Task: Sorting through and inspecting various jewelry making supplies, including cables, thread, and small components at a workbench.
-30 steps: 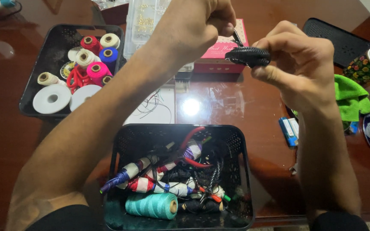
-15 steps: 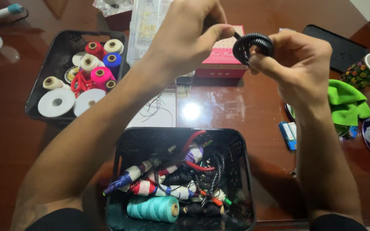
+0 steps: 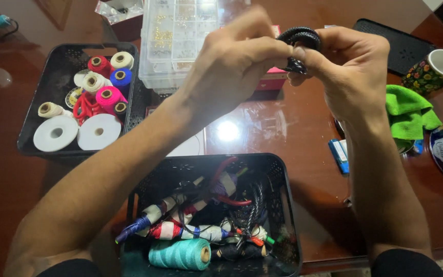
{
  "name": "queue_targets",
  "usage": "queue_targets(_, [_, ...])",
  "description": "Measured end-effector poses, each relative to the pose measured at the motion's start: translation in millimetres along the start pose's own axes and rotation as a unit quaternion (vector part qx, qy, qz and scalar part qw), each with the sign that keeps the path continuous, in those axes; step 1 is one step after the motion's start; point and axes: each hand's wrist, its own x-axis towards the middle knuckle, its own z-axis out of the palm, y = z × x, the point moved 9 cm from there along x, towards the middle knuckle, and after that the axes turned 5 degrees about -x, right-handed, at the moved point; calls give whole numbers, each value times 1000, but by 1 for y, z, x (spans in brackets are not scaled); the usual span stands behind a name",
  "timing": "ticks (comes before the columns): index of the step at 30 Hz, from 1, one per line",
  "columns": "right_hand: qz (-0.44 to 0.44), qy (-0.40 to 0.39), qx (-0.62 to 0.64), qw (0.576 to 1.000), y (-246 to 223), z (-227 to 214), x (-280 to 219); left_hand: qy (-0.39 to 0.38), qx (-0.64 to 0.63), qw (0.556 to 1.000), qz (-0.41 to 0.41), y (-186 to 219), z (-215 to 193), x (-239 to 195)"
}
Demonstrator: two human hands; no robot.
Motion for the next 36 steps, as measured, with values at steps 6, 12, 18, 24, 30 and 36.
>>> queue_targets(6, [5, -6, 2, 1000, -15, 3, 5, -32, -73, 997, 1, 0, -6, 12])
queue_targets(12, [-2, -4, -9, 1000, -25, 7, 8, -65, -107, 991, -49, -12, 3, 13])
queue_targets(18, [-10, 3, -43, 999, -27, 12, 9, -13, -84, 982, -166, -35, 4, 17])
queue_targets(24, [-30, 10, -53, 998, -31, 14, 8, 38, 36, 998, -37, -23, 15, 14])
queue_targets(30, [-36, 18, -13, 999, -28, 9, 1, 14, 40, 997, -71, -22, 25, 16])
queue_targets(36, [23, 20, 124, 992, -25, 3, 9, 22, 59, 995, 78, 33, 5, 21])
